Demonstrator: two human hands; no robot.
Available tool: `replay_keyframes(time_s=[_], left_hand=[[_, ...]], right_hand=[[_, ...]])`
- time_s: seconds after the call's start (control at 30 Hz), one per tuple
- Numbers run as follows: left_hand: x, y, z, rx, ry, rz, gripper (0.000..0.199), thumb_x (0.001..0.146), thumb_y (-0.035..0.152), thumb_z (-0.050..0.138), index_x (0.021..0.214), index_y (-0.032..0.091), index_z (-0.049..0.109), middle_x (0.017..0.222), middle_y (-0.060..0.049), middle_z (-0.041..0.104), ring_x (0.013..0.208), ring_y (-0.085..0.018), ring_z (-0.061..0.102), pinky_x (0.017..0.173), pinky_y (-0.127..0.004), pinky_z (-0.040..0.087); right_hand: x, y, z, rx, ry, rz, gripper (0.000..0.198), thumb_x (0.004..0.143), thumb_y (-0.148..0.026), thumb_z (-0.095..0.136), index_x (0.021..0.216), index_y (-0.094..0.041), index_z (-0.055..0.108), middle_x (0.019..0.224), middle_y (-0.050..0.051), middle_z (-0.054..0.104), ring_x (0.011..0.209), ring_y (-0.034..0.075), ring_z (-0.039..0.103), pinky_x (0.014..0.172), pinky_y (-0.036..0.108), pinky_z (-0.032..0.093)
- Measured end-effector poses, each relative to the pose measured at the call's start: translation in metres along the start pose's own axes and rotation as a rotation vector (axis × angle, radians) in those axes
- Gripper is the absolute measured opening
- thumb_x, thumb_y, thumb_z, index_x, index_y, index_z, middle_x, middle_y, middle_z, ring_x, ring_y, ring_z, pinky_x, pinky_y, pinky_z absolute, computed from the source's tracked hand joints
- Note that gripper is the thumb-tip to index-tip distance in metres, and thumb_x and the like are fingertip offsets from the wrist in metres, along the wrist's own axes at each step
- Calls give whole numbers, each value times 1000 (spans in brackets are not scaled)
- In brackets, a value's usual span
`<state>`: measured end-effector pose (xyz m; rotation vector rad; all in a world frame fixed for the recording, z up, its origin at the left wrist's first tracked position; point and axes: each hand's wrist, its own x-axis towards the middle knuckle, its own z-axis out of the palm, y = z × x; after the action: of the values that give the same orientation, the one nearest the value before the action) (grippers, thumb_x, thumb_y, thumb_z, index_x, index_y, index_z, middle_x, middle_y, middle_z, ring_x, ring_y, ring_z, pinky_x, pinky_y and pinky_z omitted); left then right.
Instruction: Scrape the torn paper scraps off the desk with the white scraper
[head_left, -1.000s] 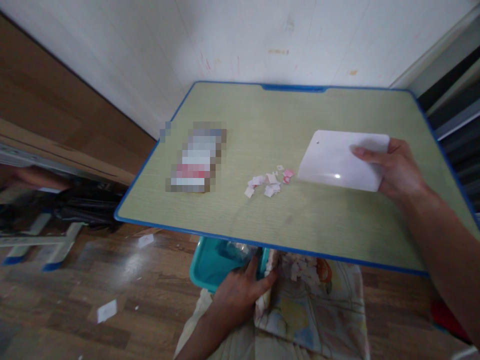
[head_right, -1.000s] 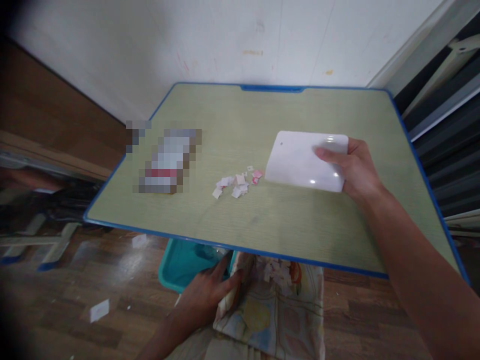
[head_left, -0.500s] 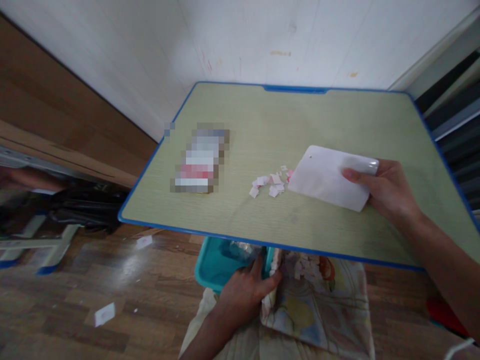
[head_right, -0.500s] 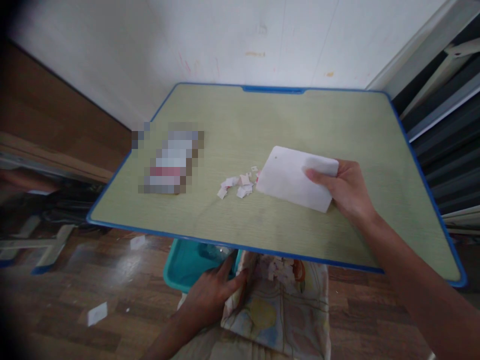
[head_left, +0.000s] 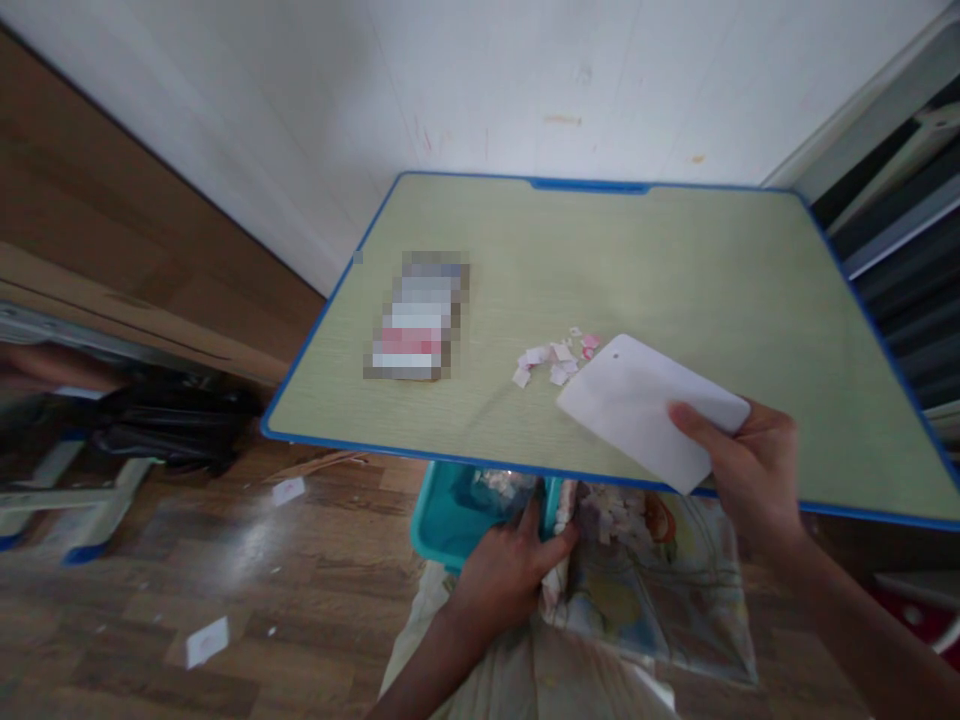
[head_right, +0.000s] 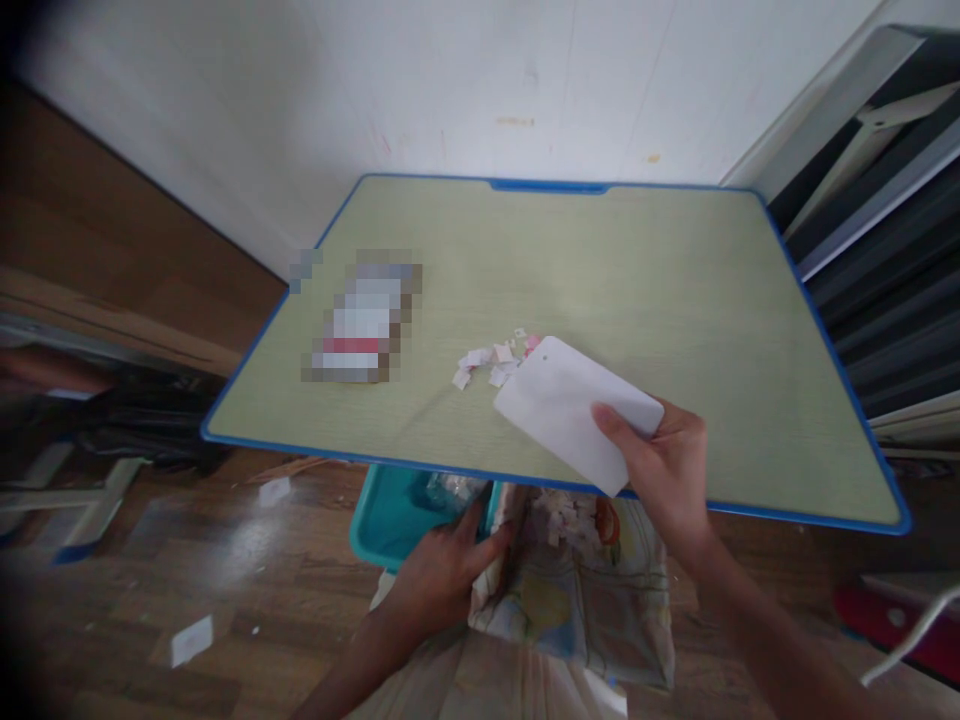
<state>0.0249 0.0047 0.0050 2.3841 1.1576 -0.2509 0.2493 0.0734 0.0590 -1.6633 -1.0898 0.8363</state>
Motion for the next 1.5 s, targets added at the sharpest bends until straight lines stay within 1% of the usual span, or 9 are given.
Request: replay_keyframes(time_s=[0.17,0.33,0.53,0.73,0.93,1.1,1.27,1.37,1.5], left_hand=[[1,-1,1,-29,33,25,68,65,14,52,122,32,19,122,-15,24,88,-28,48,63,-35,41],[0,0,1,-40,73,28,68,65,18,56,122,32,19,125,-16,20,88,-29,48,65,-36,40],[-1,2,-3,-60,88,29,59,72,25,51,122,33,22,123,-14,25,80,-26,51,63,-35,40],[0,0,-1,-53,94,35,68,68,23,55,125,33,18,120,-14,28,83,-28,50,64,-36,40],[-1,0,0,-52,106,39,63,69,23,54,123,32,22,121,-15,28,82,-28,50,62,-36,41],[0,1,-1,-54,115,43,59,72,26,52,122,32,23,119,-14,29,81,-27,50,62,-35,41],[0,0,0,-29,113,50,64,70,24,53,124,32,19,119,-14,29,85,-28,48,63,-36,41],[-1,0,1,-33,109,44,63,70,23,53,123,32,20,122,-15,25,81,-28,50,62,-36,41],[-1,0,1,-51,92,42,61,71,24,52,122,32,20,124,-16,24,76,-25,52,61,-35,41]], right_hand=[[-4,-13,19,22,-54,57,23,59,-31,62,74,-15,63,61,1,61,48,12,53,42,23,43],[-3,-24,33,4,-195,67,24,61,-34,61,73,-13,64,62,2,62,48,12,53,40,23,41],[1,-33,48,-20,-358,61,27,62,-36,59,71,-11,63,61,3,60,49,11,51,42,21,39],[5,-36,58,-44,-427,59,29,61,-38,59,68,-10,62,59,3,59,48,10,50,41,20,38],[5,-37,64,14,-470,22,27,62,-35,59,70,-10,63,61,3,59,51,10,50,44,20,39],[-7,-38,72,37,-495,3,28,64,-37,57,70,-10,62,58,2,56,49,9,48,43,19,37],[-12,-44,70,-4,-614,-36,26,65,-37,56,69,-12,62,57,1,56,49,8,47,43,18,37],[-3,-51,61,5,-562,-38,25,64,-37,57,72,-14,62,57,0,56,46,8,47,41,18,37],[6,-55,51,-103,-568,-161,21,62,-35,59,58,-14,57,49,-3,49,42,5,40,36,16,31]])
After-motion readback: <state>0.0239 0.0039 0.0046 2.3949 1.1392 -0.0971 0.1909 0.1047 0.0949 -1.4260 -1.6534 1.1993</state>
